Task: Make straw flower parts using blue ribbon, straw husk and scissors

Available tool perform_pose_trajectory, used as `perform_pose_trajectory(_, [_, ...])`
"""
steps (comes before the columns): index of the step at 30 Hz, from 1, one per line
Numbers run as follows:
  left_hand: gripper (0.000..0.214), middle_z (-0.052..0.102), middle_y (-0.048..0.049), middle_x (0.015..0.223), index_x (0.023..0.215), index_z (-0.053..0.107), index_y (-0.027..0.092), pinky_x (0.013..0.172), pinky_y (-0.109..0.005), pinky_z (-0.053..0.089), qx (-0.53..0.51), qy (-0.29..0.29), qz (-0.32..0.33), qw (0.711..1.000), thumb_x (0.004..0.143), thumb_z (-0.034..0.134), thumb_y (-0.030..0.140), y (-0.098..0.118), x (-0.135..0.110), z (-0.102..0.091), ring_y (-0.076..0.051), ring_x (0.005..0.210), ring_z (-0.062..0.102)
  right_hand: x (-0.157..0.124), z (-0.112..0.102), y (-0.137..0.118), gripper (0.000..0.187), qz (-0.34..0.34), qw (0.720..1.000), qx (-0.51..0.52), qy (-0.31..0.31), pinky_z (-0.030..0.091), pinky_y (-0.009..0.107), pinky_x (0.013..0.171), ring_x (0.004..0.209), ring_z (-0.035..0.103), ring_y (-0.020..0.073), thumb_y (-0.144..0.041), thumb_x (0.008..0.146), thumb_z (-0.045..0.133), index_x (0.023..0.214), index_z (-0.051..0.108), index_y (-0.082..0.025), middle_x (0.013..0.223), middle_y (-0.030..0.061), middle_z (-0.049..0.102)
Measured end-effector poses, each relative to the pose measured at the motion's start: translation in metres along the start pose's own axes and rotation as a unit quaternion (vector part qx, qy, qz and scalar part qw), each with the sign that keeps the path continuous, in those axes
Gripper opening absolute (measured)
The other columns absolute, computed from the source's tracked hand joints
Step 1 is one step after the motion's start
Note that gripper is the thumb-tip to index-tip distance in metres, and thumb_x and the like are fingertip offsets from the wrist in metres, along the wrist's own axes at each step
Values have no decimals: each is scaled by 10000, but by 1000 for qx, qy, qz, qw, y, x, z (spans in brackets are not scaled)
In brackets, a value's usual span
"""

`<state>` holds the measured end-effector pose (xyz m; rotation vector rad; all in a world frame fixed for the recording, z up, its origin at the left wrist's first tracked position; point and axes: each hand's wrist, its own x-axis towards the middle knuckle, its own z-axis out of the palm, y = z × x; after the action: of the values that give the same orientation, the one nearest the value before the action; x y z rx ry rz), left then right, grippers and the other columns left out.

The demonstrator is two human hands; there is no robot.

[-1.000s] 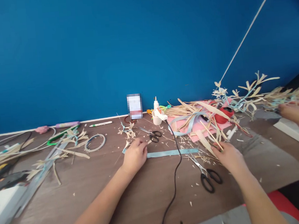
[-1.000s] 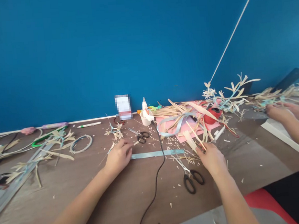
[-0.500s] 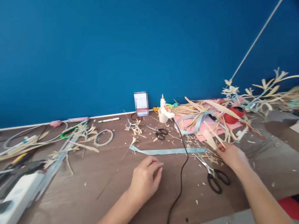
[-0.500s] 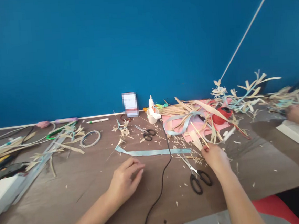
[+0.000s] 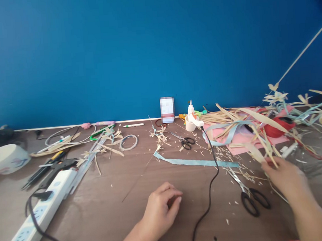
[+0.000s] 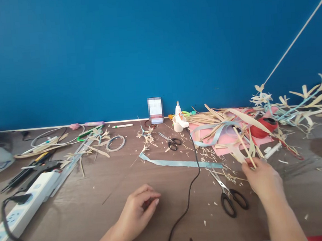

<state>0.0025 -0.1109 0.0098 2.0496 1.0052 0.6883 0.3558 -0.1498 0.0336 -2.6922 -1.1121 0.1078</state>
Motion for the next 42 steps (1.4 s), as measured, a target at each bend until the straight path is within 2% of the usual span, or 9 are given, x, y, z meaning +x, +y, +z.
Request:
perform_pose_trajectory(3, [214,576,-54,689,787,652,165,566,-223,372,-80,-1,-56,995,776,467,270,5,3,2,-117,594,488,-32,-19,-15,221,41,989,107,95,389,321,440,484,544,239,-438,719,444,801,535,-254,547,81,589])
perform_pose_trajectory(5, [264,594,-57,667,781,648,147,539,-216,357,-184,-12,-125,975,773,476,347,11,7,5,-111,575,473,-61,-24,-34,160,-31,975,165,147,413,342,496,544,565,250,-403,703,477,787,531,-278,586,68,589])
perform_pose_trajectory(9, [456,605,-67,674,831,614,110,374,-177,234,-437,-78,-244,862,757,417,515,22,18,8,-70,450,404,-109,-12,-79,162,-376,886,269,40,450,299,670,774,578,203,-201,753,416,772,564,-263,868,57,573])
perform_pose_trajectory(12, [427,543,-25,586,770,613,101,338,-171,180,-516,-116,-256,809,716,493,506,26,21,7,-51,415,378,-123,6,-102,238,-446,851,274,-46,450,249,657,723,574,144,-101,786,377,809,576,-230,921,60,540])
perform_pose_trajectory(16, [251,431,45,475,723,602,102,342,-161,143,-530,-110,-267,797,636,652,332,23,21,8,-14,369,296,-120,22,-114,270,-427,840,329,-56,446,262,706,806,571,151,-98,797,387,881,608,-231,1065,70,500])
perform_pose_trajectory(20, [215,483,34,519,691,563,119,353,-148,181,-536,-2,-268,801,616,669,290,18,24,8,-21,397,357,-121,28,-119,328,-295,852,432,-31,456,265,617,742,566,152,-199,791,459,1110,516,-251,1160,78,484])
perform_pose_trajectory(24, [242,494,33,524,681,541,129,366,-150,243,-511,77,-251,818,603,674,315,16,27,7,-40,429,401,-130,35,-126,287,-147,799,531,-243,359,205,405,450,442,76,-329,738,559,988,553,-188,796,29,592])
perform_pose_trajectory(28, [236,464,42,503,680,534,132,358,-146,243,-517,85,-256,812,604,670,310,15,28,6,-44,431,394,-138,46,-134,254,-73,715,587,-372,180,169,342,383,243,32,-398,717,580,757,543,-149,523,-66,399])
perform_pose_trajectory(42, [248,464,30,546,672,561,116,391,-169,245,-438,117,-214,865,626,656,340,8,20,8,-33,420,307,-142,59,-133,274,-62,715,599,-354,127,192,359,367,177,36,-408,741,559,638,458,-174,451,-102,269])
